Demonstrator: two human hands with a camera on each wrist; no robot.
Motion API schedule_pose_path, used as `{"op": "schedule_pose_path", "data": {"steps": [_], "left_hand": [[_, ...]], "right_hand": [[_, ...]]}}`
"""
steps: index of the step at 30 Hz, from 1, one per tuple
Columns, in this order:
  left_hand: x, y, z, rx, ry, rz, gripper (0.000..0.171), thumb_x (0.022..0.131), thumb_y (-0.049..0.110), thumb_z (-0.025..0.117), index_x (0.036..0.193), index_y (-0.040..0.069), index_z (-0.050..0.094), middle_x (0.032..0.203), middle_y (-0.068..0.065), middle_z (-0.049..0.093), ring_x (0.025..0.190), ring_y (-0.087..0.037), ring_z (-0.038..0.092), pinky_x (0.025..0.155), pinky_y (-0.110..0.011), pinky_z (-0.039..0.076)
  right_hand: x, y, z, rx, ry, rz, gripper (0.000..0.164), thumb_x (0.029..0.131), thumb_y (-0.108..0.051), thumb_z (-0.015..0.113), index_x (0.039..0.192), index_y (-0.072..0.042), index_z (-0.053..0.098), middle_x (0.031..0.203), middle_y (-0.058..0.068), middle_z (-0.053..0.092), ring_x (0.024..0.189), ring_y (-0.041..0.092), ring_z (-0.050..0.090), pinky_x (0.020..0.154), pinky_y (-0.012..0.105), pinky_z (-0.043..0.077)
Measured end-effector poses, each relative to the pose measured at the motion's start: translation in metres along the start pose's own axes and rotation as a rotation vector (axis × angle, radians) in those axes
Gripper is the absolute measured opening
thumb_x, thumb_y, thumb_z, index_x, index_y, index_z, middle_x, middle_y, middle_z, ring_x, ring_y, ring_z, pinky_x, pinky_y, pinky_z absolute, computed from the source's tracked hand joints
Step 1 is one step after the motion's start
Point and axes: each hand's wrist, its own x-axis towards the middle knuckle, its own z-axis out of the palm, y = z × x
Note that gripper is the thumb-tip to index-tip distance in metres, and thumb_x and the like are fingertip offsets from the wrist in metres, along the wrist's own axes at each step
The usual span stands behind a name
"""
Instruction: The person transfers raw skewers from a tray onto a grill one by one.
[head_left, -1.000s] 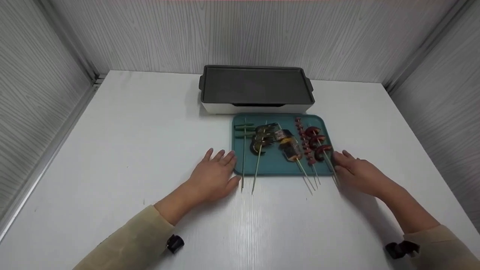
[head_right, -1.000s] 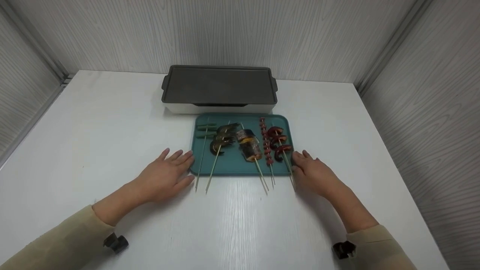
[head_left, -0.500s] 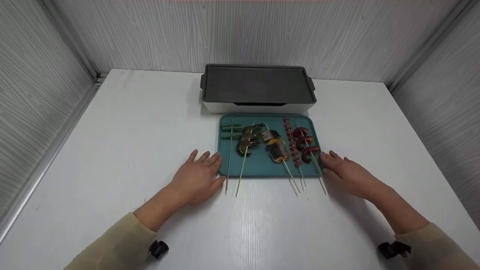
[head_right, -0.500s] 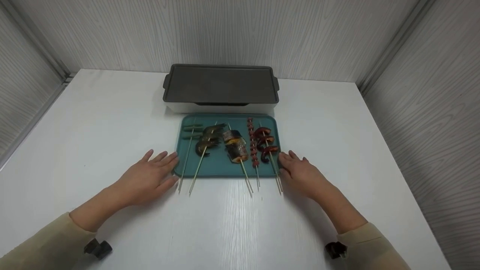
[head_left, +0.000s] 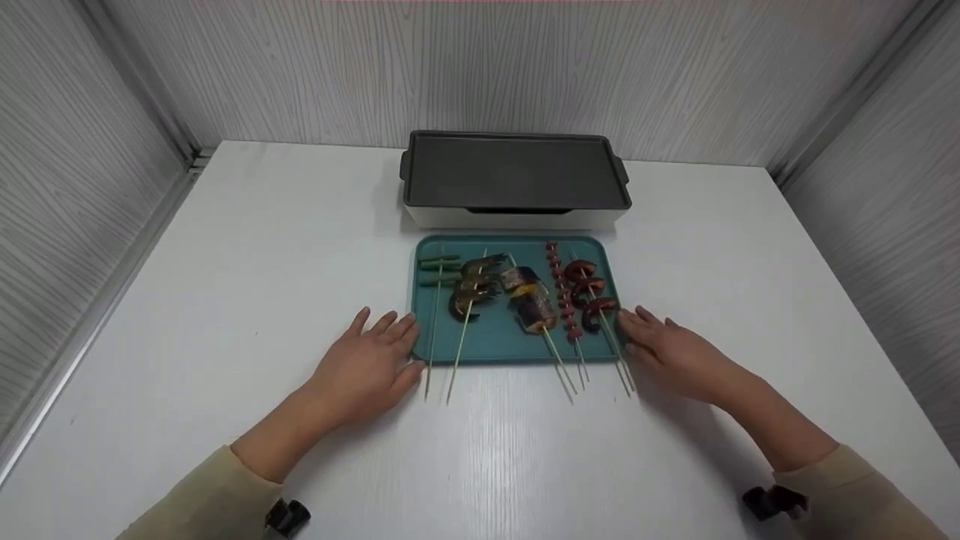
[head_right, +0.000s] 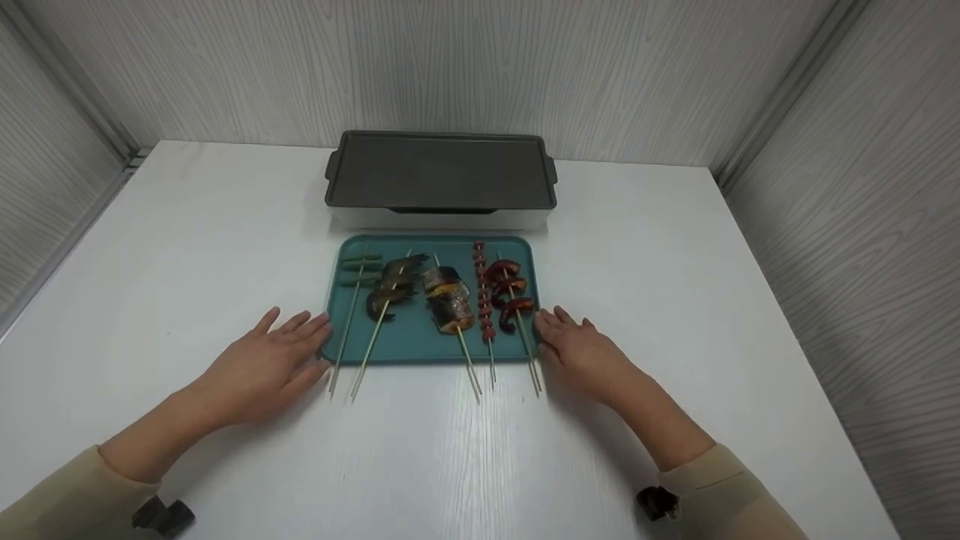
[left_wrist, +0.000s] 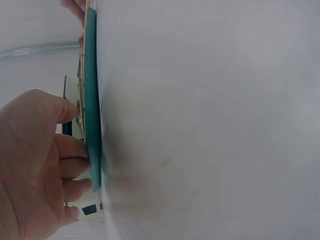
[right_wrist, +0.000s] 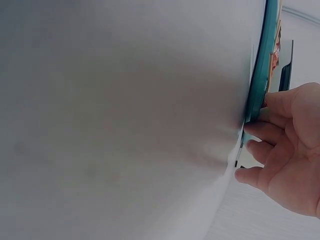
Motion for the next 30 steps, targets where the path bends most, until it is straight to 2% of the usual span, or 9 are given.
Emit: {"op": "schedule_pose_path", "data": {"steps": [9,14,21,25,30], "left_hand": [[-0.003,-0.006,0.000,-0.017,0.023,-0.004,0.061,0.109,0.036,0.055,0.152,-0.008,0.053,0.160,-0.022,0.049,0.149,-0.042,0.043,0.124,-0.064,0.023],[0.007,-0.011,-0.001,-0.036,0.001,-0.016,0.069,0.108,0.039,0.054,0.158,-0.007,0.043,0.165,-0.022,0.040,0.154,-0.044,0.034,0.125,-0.064,0.021],[0.025,-0.020,-0.002,-0.071,-0.061,-0.030,0.085,0.104,0.052,0.051,0.165,-0.003,0.030,0.173,-0.018,0.026,0.159,-0.043,0.022,0.127,-0.062,0.014],[0.030,-0.023,-0.002,-0.075,-0.079,-0.024,0.090,0.102,0.056,0.050,0.165,-0.004,0.027,0.173,-0.020,0.023,0.160,-0.042,0.021,0.127,-0.061,0.015],[0.030,-0.022,-0.003,-0.064,-0.084,-0.026,0.093,0.101,0.058,0.049,0.165,-0.006,0.026,0.173,-0.021,0.023,0.159,-0.040,0.024,0.126,-0.063,0.018]], "right_hand": [[0.001,-0.002,0.005,-0.015,-0.011,-0.010,0.055,0.113,-0.019,0.051,0.161,0.005,0.037,0.168,0.020,0.035,0.157,0.044,0.026,0.121,0.067,0.025],[0.000,0.001,0.005,-0.016,-0.001,-0.015,0.055,0.113,-0.019,0.051,0.160,0.006,0.037,0.167,0.021,0.035,0.157,0.044,0.027,0.121,0.068,0.025],[-0.001,0.004,0.004,-0.010,-0.001,-0.011,0.056,0.113,-0.020,0.052,0.161,0.005,0.038,0.167,0.020,0.036,0.157,0.043,0.027,0.121,0.067,0.025],[-0.001,0.004,0.002,-0.005,-0.012,-0.002,0.056,0.113,-0.021,0.052,0.161,0.004,0.037,0.168,0.020,0.035,0.157,0.043,0.026,0.121,0.067,0.024],[0.001,0.006,0.000,0.013,-0.010,0.004,0.057,0.113,-0.022,0.051,0.162,0.003,0.037,0.168,0.019,0.036,0.157,0.043,0.026,0.122,0.066,0.024]]}}
